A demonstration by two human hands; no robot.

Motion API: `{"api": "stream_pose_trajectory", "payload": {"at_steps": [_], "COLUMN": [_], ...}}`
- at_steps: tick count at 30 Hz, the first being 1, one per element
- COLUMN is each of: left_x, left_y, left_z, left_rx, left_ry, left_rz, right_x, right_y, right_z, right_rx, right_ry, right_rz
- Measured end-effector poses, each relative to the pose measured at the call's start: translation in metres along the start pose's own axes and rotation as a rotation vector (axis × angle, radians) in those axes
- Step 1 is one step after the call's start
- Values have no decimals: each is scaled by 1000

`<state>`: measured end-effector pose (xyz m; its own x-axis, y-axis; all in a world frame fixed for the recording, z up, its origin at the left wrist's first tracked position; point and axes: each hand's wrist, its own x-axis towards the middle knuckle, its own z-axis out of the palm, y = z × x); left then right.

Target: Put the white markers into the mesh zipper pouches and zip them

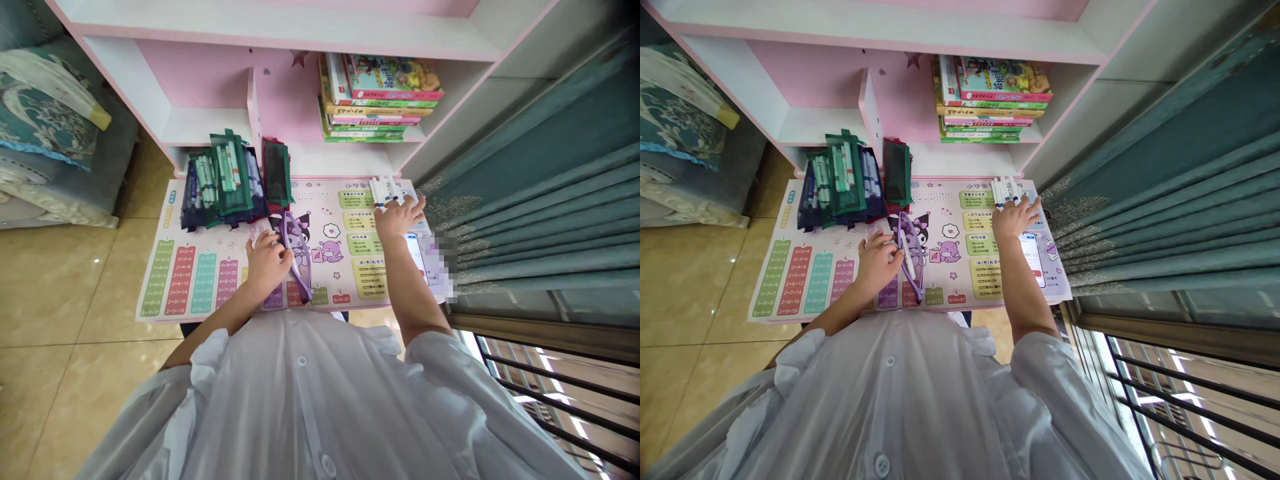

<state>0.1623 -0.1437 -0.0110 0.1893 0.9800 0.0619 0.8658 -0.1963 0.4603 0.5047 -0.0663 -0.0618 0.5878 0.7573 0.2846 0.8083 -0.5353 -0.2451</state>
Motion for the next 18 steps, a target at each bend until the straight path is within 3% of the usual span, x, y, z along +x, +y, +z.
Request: {"api": "stream_pose_trajectory", "payload": {"at_steps": [18], "left_x": [0], "left_y": [-3], "left_z": [-2], "left_rx": [-4], "left_ry": [-15], "left_rz": [-11], "right_x": [8], "right_y": [-3], "right_z": [6], "right_rx": [-98], "right_ry": [-197], "right_rz": [122]}}
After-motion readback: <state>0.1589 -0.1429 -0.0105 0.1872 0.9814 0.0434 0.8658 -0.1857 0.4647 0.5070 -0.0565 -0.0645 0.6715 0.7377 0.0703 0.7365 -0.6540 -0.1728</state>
